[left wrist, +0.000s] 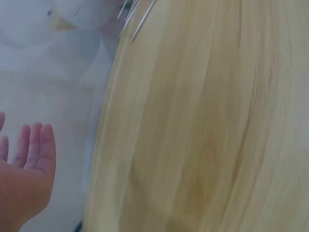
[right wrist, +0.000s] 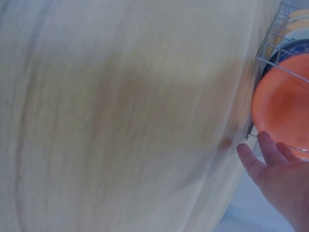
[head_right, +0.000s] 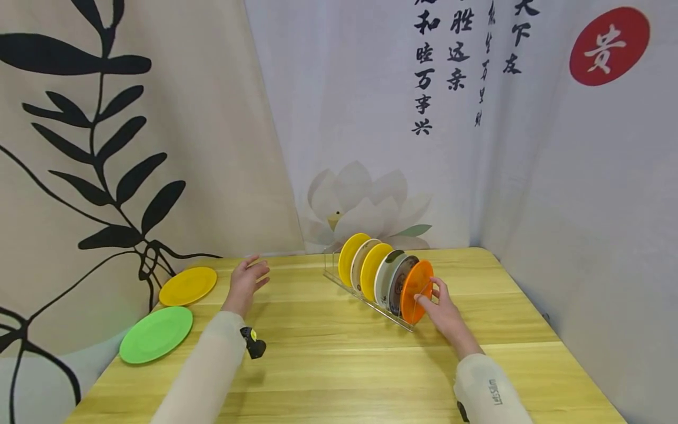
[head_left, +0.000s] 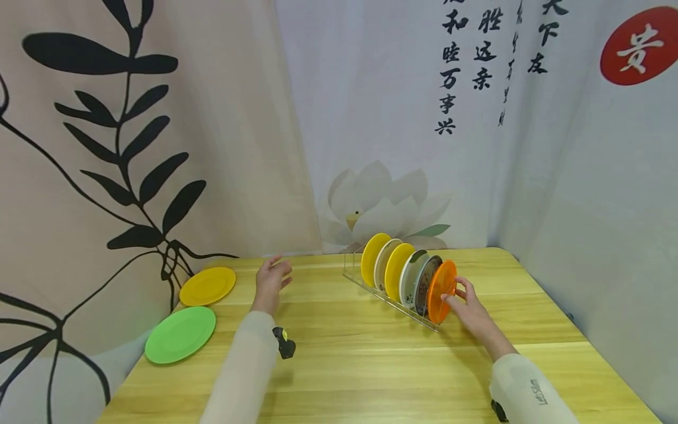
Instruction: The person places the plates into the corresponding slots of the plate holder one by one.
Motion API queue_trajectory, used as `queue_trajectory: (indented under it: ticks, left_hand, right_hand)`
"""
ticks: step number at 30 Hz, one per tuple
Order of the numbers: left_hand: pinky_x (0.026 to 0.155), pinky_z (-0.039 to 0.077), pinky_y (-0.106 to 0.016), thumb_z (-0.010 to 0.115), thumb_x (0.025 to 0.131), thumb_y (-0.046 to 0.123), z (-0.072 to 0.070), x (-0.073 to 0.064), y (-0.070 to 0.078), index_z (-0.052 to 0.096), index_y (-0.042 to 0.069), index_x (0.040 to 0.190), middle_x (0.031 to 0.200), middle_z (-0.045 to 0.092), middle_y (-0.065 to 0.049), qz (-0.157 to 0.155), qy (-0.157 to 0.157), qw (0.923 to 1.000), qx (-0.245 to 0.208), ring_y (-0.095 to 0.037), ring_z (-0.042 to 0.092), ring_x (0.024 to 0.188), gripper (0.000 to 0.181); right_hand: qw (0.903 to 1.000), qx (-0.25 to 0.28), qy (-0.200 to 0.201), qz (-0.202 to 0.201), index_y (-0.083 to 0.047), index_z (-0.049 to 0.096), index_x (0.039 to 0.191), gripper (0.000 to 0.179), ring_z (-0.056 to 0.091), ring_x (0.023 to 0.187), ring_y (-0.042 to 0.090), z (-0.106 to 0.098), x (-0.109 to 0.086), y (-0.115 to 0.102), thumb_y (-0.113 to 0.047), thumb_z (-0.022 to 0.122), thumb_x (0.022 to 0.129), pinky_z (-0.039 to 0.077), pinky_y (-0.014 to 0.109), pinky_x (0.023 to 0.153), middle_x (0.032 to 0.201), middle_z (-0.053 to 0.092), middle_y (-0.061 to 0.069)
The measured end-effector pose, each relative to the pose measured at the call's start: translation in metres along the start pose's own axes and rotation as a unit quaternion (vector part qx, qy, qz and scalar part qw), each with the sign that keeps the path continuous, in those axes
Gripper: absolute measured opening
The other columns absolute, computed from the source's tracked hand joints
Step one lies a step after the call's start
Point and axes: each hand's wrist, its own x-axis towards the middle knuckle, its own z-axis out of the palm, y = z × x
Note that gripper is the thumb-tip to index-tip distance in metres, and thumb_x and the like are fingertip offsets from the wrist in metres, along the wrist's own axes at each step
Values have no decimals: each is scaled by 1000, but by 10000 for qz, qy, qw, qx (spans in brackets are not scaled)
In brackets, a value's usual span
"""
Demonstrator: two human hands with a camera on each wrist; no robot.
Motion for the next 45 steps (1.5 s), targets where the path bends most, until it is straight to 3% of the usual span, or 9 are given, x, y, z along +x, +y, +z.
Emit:
queue_trajectory:
  ticks: [5, 8, 18, 25, 32, 36, 40, 44, 45]
  left_hand:
    - [106, 43, -48, 56, 98, 5, -26, -3, 3, 38, 6, 149, 136, 51, -19, 21, 421, 9991, -13, -25, 54, 108, 54]
    - [104, 45, -47, 56, 97, 4, -39, -4, 5, 38, 4, 148, 130, 53, -19, 70, 858, 9963, -24, -27, 53, 109, 54]
    - [89, 54, -33, 63, 96, 13, -92, -12, 12, 42, 7, 147, 106, 56, -2, 7, 2140, 9765, 239, -15, 56, 99, 55]
    - [73, 54, -19, 65, 95, 16, -128, -27, 18, 40, 10, 150, 89, 58, 11, -242, 2543, 9661, 369, -7, 55, 87, 60]
    - [78, 51, -18, 62, 96, 16, -158, -41, 24, 38, 13, 152, 111, 52, 7, -301, 2843, 9580, 204, -5, 51, 94, 61]
    - [84, 51, -20, 63, 96, 20, -177, -47, 26, 39, 16, 153, 128, 52, 4, -434, 3161, 9471, 345, -1, 52, 91, 62]
    - [87, 48, -21, 64, 95, 23, -196, -53, 25, 39, 21, 153, 143, 50, 0, -657, 3560, 9307, 530, 2, 52, 82, 64]
    - [89, 45, -19, 65, 94, 25, -211, -60, 24, 41, 25, 152, 145, 50, 4, -774, 3946, 9130, 686, 5, 50, 80, 62]
    - [87, 46, -19, 66, 94, 26, -221, -54, 16, 43, 28, 151, 145, 50, 6, -797, 4034, 9091, 665, 3, 52, 85, 61]
  right_hand:
    - [10000, 26, 9, -26, -13, 6, 155, 76, 27, 137, 57, -2, 0, -1, -44, 49, 101, 21, 70, 110, 156, 19, 34]
    - [10000, 53, 6, -25, -14, 6, 155, 76, 27, 137, 56, -2, 1, -1, -44, 50, 101, 20, 70, 110, 156, 19, 34]
    - [9999, 102, -64, 4, -14, 4, 156, 77, 25, 138, 56, -2, 1, -2, -44, 49, 101, 21, 70, 110, 156, 18, 33]
    - [9998, 172, -69, -14, -14, 5, 155, 76, 24, 138, 56, 0, 2, 0, -44, 49, 101, 20, 70, 110, 157, 17, 33]
    - [9998, 219, -16, -27, -14, 6, 155, 77, 27, 137, 56, 0, 1, 0, -44, 50, 101, 23, 71, 108, 156, 18, 33]
    - [9996, 273, -52, -36, -14, 6, 155, 76, 27, 137, 55, -1, 0, 0, -43, 50, 101, 22, 69, 110, 156, 17, 33]
    - [9997, 247, -75, -42, -14, 5, 155, 75, 27, 137, 55, -1, -1, 0, -41, 50, 102, 22, 69, 110, 156, 17, 34]
    - [9998, 203, -32, -32, -14, 5, 156, 75, 27, 137, 55, -1, 0, 0, -42, 50, 101, 22, 69, 110, 156, 18, 33]
    - [9998, 205, -23, -26, -15, 5, 156, 75, 27, 137, 55, -1, 0, 0, -42, 50, 101, 22, 69, 110, 156, 18, 33]
